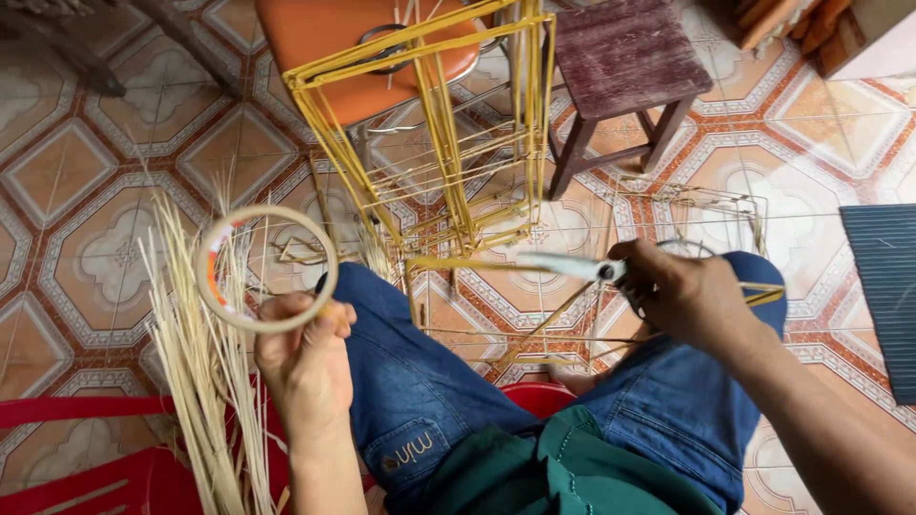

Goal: Assembling and securing a yellow-painted bamboo or wood frame using a tape roll and scissors.

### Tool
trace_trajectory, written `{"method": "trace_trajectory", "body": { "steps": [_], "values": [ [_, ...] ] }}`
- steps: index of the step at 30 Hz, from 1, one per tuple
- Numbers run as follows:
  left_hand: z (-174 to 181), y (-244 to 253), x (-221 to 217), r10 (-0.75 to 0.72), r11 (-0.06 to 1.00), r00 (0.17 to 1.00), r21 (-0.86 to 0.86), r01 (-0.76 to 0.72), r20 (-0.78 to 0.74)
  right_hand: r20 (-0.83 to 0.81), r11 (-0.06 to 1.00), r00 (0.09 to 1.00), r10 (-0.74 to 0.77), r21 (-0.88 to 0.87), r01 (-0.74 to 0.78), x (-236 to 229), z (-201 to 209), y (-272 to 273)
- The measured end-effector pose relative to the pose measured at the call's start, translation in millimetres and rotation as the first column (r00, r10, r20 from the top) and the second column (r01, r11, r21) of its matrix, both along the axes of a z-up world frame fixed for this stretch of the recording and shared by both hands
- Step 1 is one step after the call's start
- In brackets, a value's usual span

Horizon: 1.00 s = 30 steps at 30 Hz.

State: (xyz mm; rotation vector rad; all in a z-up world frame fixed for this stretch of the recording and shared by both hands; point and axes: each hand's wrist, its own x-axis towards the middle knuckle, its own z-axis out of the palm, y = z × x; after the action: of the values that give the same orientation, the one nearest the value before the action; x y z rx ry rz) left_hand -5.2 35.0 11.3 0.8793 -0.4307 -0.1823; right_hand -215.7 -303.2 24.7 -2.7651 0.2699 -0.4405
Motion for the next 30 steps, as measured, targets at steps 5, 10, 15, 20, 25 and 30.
{"method": "trace_trajectory", "body": {
  "steps": [5,10,15,20,25,30],
  "values": [
    [-13.1,25.3,-29.1,0.068,0.996,0.997,0.063,-0.07,0.037,0.02,0.997,0.999,-0.051,-0.058,0.052,32.6,15.2,-3.6],
    [-19.8,18.2,-45.2,-0.094,0.962,0.985,0.267,0.053,0.145,-0.083,0.983,0.995,-0.056,-0.182,0.04,68.1,38.8,12.5],
    [-63.3,20.4,-36.9,-0.377,0.913,0.926,0.17,0.371,0.006,-0.071,0.987,0.997,0.042,-0.152,-0.053,97.4,27.4,8.1],
    [-111.1,10.3,-34.3,-0.434,0.871,0.901,0.251,0.422,-0.009,-0.059,0.985,0.995,0.078,-0.149,-0.086,157.3,-6.4,-19.8],
    [-137.4,-13.6,-45.9,-0.475,0.818,0.78,0.122,0.562,-0.408,-0.129,0.981,0.992,0.01,-0.19,-0.034,237.8,-42.4,-55.3],
    [-135.6,-29.5,-42.3,-0.485,0.707,0.771,0.333,0.624,-0.413,0.024,0.983,0.995,0.099,-0.16,-0.094,290.4,-76.6,-87.2]
  ]
}}
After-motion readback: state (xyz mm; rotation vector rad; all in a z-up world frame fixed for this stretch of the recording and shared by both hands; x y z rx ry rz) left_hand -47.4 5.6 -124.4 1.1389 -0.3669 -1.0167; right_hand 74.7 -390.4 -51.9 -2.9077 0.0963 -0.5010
